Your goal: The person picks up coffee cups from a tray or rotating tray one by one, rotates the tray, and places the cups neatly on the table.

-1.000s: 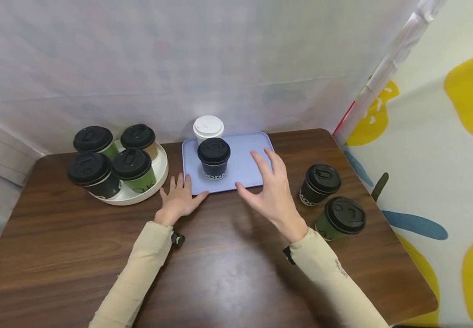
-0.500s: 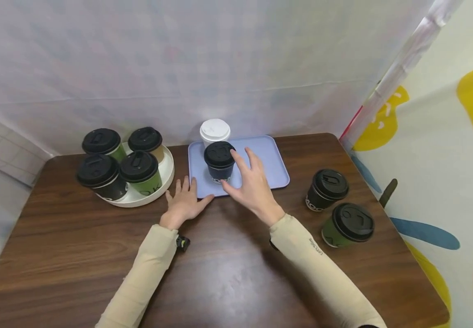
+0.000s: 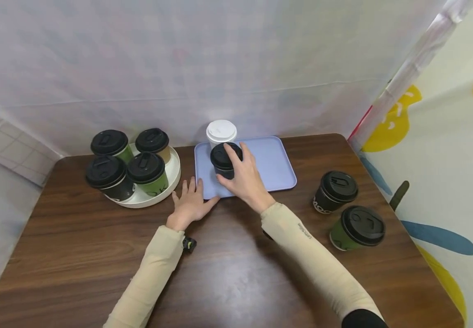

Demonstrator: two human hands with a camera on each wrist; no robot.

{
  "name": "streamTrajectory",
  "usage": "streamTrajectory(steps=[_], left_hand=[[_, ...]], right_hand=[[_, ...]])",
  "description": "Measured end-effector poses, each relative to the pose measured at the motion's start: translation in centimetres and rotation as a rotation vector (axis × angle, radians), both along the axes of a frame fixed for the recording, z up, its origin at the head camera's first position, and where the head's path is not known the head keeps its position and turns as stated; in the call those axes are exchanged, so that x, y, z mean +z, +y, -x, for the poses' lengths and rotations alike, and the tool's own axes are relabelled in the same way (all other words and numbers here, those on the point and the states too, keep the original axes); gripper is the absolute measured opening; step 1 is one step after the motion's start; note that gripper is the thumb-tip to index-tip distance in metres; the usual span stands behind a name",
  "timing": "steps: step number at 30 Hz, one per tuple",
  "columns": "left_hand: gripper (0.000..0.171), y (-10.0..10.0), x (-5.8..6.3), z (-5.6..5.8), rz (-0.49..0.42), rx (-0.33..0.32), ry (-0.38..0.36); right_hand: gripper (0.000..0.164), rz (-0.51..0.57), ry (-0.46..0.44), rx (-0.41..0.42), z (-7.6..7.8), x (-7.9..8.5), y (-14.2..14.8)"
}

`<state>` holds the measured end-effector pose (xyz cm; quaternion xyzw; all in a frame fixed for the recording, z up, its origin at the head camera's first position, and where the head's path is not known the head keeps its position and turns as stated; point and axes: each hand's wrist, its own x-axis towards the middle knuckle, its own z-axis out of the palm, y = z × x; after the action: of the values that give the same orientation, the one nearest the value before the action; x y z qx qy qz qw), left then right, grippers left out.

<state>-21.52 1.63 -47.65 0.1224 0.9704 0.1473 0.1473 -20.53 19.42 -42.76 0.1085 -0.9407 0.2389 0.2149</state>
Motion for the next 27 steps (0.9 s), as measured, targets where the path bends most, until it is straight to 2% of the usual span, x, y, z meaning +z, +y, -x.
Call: streamTrajectory(steps=[13, 20, 27], left_hand=[[0.093, -0.1, 0.2, -0.1, -0.006, 0.009, -0.001], [0.094, 0.0, 0.1, -0.1, 0.005, 0.009, 0.002], [0.094, -0.1, -0.2, 0.0, 0.008, 0.011, 0.001]], right_hand=[[0.076, -0.004, -0.008, -0.033, 1.2, -0.6, -0.7], [0.074, 0.001, -0.015, -0.05, 1.3, -1.0, -0.6], [0.073, 0.027, 0.003, -0.031, 1.0, -1.1, -0.5]])
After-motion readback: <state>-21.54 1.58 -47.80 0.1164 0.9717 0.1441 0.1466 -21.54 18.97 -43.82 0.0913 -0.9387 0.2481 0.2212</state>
